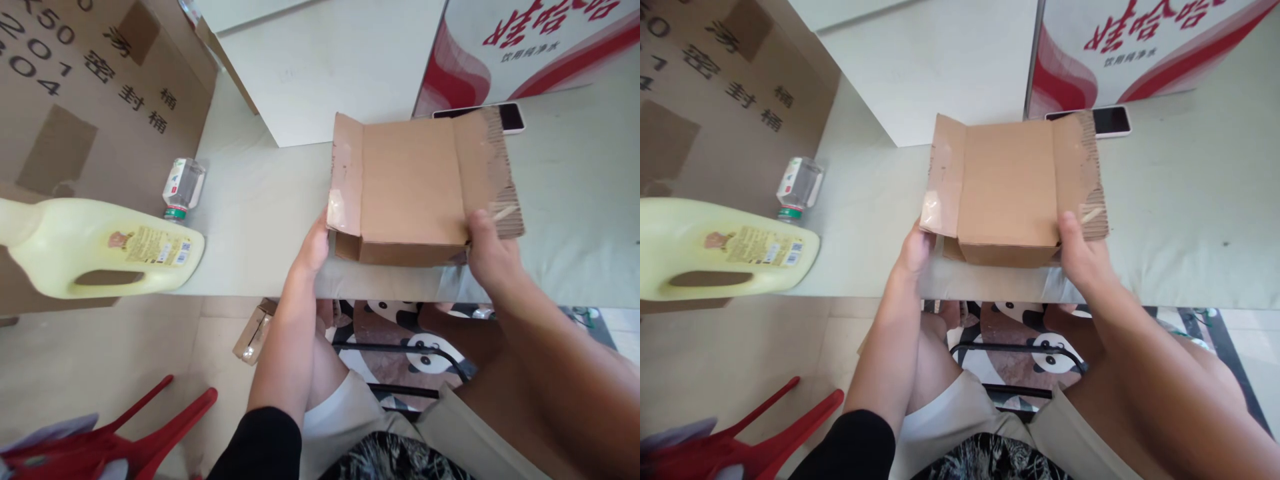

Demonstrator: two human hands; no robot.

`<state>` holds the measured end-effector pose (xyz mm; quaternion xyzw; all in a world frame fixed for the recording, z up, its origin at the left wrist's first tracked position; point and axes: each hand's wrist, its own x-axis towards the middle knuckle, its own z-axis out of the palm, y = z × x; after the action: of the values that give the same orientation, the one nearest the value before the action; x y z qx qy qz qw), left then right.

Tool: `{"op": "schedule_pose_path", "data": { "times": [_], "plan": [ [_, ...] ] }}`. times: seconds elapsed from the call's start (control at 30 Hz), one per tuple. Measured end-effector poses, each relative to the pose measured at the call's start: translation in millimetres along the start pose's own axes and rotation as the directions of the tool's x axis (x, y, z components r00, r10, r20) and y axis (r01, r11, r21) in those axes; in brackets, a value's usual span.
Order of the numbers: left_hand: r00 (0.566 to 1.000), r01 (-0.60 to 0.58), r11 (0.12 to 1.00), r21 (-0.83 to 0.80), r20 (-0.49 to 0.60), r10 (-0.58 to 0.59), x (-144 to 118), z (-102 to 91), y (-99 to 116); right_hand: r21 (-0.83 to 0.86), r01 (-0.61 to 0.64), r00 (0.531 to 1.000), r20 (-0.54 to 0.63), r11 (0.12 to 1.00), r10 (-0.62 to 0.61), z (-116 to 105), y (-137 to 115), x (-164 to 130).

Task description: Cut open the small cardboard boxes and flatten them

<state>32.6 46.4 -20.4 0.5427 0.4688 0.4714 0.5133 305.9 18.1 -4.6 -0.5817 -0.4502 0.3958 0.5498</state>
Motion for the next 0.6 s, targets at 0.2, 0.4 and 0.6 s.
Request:
{"op": "schedule_pose_path", "data": {
  "times": [0.2, 0.4, 0.6],
  "plan": [
    [0.997, 0.058, 0.994, -0.092, -0.047, -0.063, -1, 10.8, -1, -0.377, 0.193, 0.981, 0.109, 0.906, -0.164, -6, -8, -5],
    [0.983, 0.098, 0.977, -0.187, -0.135, -0.125, -7, 0.4, 17, -0.301, 0.11, 0.992, -0.021, 0.947, -0.122, -7, -22, 0],
    [0.943, 0.332, 0.93, -0.157, 0.051, -0.328, -11, 0.7, 24, -0.235, 0.029, 0.996, -0.077, 0.971, -0.048, -9, -22, 2]
  ]
}}
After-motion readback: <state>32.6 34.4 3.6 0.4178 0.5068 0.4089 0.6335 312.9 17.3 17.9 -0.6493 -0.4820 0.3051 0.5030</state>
